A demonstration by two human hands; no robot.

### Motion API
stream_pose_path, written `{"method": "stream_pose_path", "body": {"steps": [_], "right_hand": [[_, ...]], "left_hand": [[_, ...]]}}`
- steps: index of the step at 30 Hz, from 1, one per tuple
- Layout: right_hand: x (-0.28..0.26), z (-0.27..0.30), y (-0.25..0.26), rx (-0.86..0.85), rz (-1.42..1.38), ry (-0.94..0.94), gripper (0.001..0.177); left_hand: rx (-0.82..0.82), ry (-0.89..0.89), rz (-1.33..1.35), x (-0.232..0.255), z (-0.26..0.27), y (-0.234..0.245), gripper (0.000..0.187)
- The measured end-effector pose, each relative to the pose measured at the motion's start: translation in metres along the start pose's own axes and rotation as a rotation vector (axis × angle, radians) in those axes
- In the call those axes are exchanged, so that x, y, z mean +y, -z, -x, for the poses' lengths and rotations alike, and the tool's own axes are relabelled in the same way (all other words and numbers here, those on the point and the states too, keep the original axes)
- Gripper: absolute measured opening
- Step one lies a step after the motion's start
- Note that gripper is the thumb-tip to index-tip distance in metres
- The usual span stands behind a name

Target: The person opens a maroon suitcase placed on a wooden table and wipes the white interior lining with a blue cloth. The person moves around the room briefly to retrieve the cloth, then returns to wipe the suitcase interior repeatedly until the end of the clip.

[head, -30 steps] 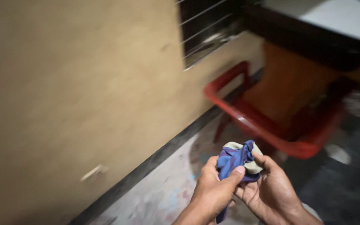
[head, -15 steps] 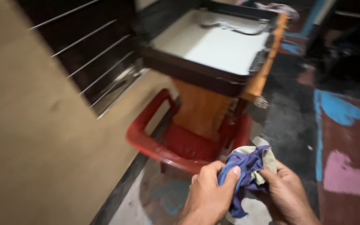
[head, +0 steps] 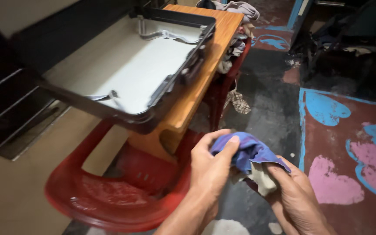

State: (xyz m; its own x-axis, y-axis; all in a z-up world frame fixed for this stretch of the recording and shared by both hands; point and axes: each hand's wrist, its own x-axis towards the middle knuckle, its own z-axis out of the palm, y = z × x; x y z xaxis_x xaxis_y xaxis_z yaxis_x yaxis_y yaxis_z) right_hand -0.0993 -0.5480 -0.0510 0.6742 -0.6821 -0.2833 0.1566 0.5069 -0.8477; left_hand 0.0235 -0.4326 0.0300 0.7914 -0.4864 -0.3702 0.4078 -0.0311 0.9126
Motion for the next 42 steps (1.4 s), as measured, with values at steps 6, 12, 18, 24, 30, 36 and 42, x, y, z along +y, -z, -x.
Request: {"method": "stream_pose_path", "body": {"steps": [6, 12, 18, 24, 30, 36, 42], "right_hand": [[-0.052, -0.051, 0.007, 0.051, -0.070, 0.006, 0.039], [-0.083, -0.099, -0.003, -0.019, -0.041, -0.028, 0.042], [-0.095, -0.148, -0.007, -0.012, -0.049, 0.013, 0.036], [-0.129, -0.211, -0.030, 0.021, -0.037, 0.042, 0.022], [-0.162, -0.283, -0.113, -0.194, 0.017, 0.163, 0.027], [-0.179, -0.333, -0.207, -0.578, 0.075, 0.429, 0.013], [-0.174, -0.381, -0.303, -0.999, 0.360, 0.451, 0.014]], "left_hand": [[-0.234, 0.022, -0.112, 0.000, -0.022, -0.076, 0.043], [-0.203, -0.122, -0.385, 0.020, -0.062, -0.084, 0.049], [-0.012, -0.308, -0.101, 0.071, -0.095, -0.073, 0.032], [0.142, -0.430, -0.082, 0.154, -0.133, -0.037, 0.031], [0.347, -0.408, -0.215, 0.196, -0.197, 0.018, 0.039], [0.267, -0.023, -0.664, 0.158, -0.287, 0.083, 0.073], [0.121, 0.098, -1.212, 0.130, -0.357, 0.124, 0.108]]}}
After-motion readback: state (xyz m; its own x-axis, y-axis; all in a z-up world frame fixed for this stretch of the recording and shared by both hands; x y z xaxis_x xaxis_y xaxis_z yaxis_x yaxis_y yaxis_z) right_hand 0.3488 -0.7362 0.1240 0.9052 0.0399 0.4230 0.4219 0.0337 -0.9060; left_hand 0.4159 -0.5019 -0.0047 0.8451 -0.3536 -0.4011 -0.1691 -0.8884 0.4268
